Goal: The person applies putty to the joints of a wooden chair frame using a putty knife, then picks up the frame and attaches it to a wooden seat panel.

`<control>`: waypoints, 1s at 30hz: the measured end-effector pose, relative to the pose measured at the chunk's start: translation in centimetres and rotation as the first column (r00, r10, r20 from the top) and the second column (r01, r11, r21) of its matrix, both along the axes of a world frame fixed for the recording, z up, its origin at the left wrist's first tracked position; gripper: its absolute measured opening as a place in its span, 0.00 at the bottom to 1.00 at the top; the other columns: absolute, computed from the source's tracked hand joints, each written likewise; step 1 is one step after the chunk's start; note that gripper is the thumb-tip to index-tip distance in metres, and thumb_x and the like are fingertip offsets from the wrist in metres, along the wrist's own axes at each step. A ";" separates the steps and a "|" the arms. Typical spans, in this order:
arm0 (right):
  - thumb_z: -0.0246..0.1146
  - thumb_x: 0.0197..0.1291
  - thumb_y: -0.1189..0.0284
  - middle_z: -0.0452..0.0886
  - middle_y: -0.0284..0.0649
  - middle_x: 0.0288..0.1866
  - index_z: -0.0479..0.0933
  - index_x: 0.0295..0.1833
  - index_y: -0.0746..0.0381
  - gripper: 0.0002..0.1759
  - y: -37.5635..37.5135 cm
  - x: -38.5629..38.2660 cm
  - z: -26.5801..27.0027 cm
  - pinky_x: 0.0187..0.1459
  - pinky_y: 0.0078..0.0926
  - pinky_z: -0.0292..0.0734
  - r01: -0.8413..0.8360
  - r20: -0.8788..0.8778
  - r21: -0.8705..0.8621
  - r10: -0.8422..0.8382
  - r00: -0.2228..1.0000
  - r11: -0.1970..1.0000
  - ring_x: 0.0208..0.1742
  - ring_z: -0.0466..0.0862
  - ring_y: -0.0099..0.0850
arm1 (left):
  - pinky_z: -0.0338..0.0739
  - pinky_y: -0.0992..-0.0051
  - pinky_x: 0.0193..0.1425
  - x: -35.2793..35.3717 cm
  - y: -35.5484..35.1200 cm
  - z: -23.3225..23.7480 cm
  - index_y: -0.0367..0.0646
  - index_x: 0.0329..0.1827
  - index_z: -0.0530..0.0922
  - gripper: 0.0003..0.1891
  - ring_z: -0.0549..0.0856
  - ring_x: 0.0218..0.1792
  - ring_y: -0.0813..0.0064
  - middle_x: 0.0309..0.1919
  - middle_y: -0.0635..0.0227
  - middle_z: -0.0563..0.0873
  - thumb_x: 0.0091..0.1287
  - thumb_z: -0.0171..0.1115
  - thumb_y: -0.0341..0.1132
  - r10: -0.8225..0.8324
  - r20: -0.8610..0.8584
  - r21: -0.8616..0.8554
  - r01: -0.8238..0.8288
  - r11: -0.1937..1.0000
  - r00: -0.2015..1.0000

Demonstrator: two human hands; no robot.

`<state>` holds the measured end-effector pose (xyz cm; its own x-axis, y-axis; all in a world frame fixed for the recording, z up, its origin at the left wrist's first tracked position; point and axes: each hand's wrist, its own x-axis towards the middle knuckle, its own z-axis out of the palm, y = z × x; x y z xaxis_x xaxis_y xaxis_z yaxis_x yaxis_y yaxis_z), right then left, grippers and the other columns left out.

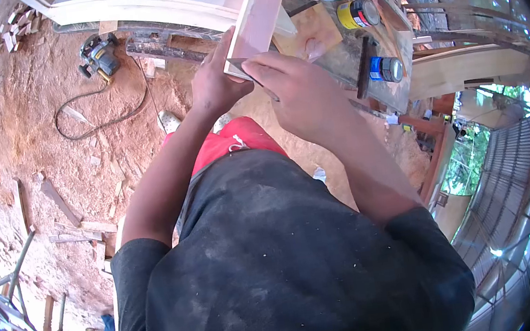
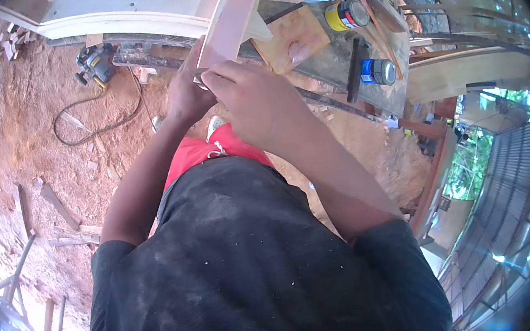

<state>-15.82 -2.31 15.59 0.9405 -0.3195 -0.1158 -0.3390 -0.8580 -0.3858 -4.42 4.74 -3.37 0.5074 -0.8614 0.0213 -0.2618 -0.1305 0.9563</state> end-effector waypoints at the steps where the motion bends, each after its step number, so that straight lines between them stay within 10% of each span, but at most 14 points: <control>1: 0.62 0.63 0.79 0.85 0.44 0.59 0.82 0.62 0.64 0.21 0.3 0.3 -0.4 0.57 0.41 0.83 0.013 -0.041 -0.031 -0.015 0.999 0.999 0.58 0.86 0.47 | 0.83 0.51 0.63 0.0 -0.1 0.0 0.62 0.86 0.58 0.56 0.85 0.62 0.44 0.64 0.47 0.84 0.52 0.81 0.46 -0.001 -0.010 0.000 0.001 1.000 1.000; 17: 0.60 0.66 0.73 0.81 0.42 0.61 0.80 0.61 0.67 0.20 2.8 -1.8 -2.5 0.55 0.41 0.87 -0.061 -0.146 -0.168 0.037 0.989 0.984 0.60 0.84 0.43 | 0.84 0.49 0.60 0.2 0.1 -0.1 0.58 0.87 0.58 0.55 0.86 0.60 0.41 0.64 0.45 0.83 0.55 0.80 0.48 -0.006 0.069 0.005 0.005 1.000 0.998; 30: 0.59 0.58 0.86 0.85 0.48 0.58 0.83 0.61 0.65 0.24 -1.0 -4.7 -0.4 0.59 0.40 0.82 0.136 -0.061 0.056 -0.133 0.989 0.989 0.58 0.86 0.48 | 0.83 0.52 0.64 0.2 -0.1 0.4 0.49 0.86 0.58 0.58 0.84 0.64 0.43 0.67 0.47 0.82 0.49 0.80 0.41 -0.047 0.043 0.055 0.045 0.997 0.998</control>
<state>-20.50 -3.28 15.14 0.8807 -0.4336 -0.1906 -0.4727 -0.7791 -0.4118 -4.19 4.61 -2.93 0.4666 -0.8844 -0.0043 -0.3108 -0.1686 0.9354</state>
